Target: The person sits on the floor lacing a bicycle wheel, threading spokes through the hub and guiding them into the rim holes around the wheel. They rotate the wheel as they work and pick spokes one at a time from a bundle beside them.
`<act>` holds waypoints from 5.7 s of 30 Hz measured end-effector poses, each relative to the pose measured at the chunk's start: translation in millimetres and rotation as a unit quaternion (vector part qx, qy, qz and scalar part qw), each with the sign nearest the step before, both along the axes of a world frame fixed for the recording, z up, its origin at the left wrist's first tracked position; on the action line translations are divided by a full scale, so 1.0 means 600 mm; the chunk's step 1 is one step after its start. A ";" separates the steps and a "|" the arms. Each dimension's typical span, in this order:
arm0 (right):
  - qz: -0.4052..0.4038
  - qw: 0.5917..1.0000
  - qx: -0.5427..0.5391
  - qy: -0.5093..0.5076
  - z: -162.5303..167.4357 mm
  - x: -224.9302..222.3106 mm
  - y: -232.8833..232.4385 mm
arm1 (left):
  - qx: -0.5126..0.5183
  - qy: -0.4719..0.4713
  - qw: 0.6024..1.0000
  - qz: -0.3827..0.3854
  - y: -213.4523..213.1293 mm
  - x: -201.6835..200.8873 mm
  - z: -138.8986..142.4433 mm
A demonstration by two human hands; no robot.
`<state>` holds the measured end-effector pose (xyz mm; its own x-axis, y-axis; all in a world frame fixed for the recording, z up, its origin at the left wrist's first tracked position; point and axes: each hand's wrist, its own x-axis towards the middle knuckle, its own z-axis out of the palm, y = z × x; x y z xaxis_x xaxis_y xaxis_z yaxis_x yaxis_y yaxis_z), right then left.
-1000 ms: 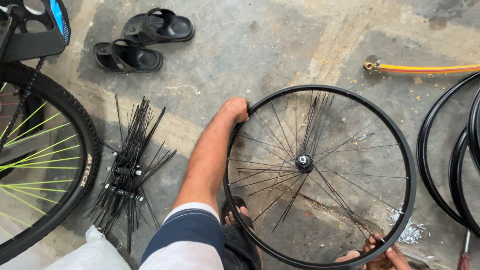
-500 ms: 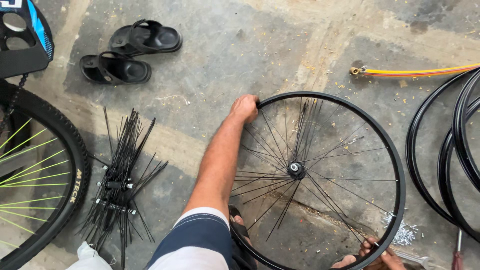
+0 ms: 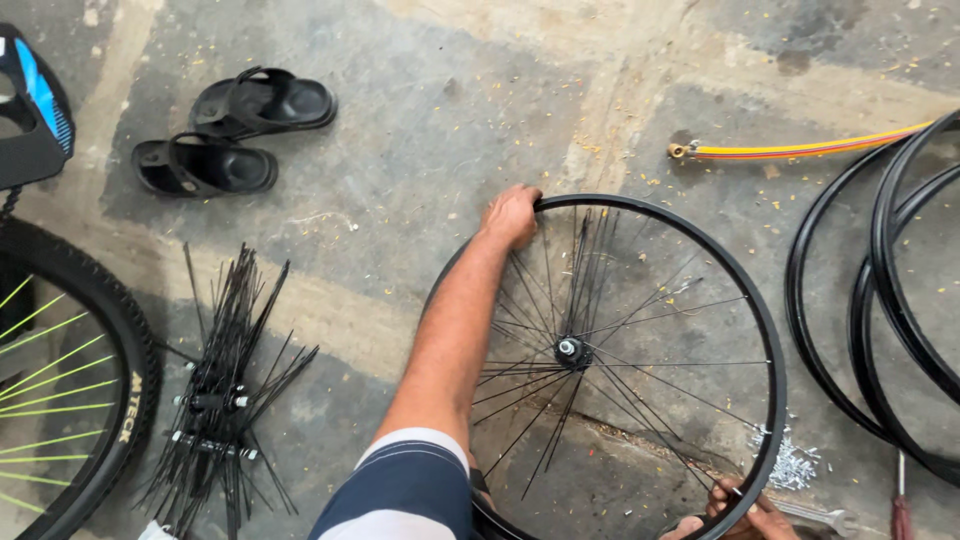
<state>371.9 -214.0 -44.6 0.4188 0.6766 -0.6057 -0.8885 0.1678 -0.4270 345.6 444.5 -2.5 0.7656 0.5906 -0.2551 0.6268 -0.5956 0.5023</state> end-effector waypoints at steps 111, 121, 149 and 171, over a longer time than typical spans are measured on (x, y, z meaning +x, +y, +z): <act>-0.063 0.998 -0.015 0.003 0.048 -0.019 0.015 | -0.079 0.030 0.959 -0.271 -0.095 0.279 0.016; -0.071 0.997 -0.036 0.007 0.043 -0.024 0.007 | -0.001 -0.102 0.969 -0.223 -0.119 0.232 0.029; 0.022 0.981 -0.139 -0.131 0.275 -0.063 0.112 | -0.214 -0.076 0.959 -0.168 -0.637 -0.178 0.257; -0.039 0.924 -0.232 -0.303 0.274 -0.084 0.123 | -0.192 -0.030 0.960 -0.199 -0.647 -0.153 0.246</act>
